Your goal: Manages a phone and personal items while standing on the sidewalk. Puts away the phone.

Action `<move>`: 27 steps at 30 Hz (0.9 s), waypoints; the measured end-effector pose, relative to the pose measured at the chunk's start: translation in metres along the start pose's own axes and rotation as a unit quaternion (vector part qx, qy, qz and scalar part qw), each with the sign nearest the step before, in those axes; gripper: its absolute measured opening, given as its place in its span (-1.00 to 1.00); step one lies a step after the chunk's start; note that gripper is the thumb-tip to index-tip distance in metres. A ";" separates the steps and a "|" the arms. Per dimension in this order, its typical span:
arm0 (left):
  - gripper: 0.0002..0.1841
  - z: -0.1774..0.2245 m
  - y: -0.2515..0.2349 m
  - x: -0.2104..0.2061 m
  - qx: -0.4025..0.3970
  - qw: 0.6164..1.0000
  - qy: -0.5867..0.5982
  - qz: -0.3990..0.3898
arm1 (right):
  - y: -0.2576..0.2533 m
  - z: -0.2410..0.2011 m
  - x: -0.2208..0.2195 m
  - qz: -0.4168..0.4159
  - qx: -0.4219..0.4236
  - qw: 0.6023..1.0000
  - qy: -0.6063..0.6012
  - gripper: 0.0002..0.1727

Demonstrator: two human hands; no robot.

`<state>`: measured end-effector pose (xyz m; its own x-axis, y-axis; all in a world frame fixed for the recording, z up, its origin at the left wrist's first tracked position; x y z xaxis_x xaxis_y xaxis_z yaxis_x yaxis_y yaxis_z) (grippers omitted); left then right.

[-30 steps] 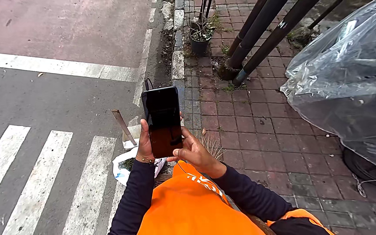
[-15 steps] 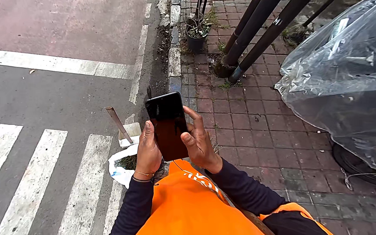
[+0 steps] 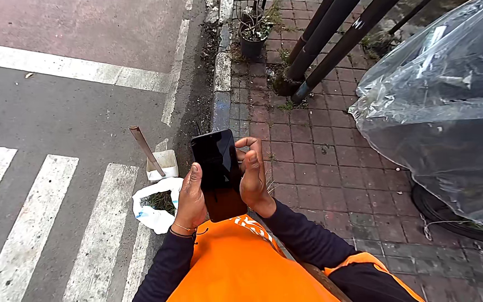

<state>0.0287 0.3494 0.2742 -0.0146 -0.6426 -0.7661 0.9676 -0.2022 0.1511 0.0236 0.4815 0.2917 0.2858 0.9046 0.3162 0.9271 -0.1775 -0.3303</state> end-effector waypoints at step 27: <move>-0.52 0.030 -0.009 0.004 -0.053 0.997 0.043 -0.021 | 0.011 -0.017 -0.008 -0.194 0.031 0.980 0.016 0.07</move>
<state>0.0125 0.3266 0.2883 -0.0379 -0.5690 -0.8215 0.9879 -0.1449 0.0549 0.0359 0.4657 0.3004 -0.0775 0.8864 0.4563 0.9510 0.2032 -0.2332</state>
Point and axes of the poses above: each hand's wrist, its own y-axis away from the middle knuckle, its own x-axis out of the back of the hand, z = x × y, the point moved 5 cm from there along -y, towards the middle knuckle, and after that the axes turned 15 degrees about y, right-handed, at the moved point
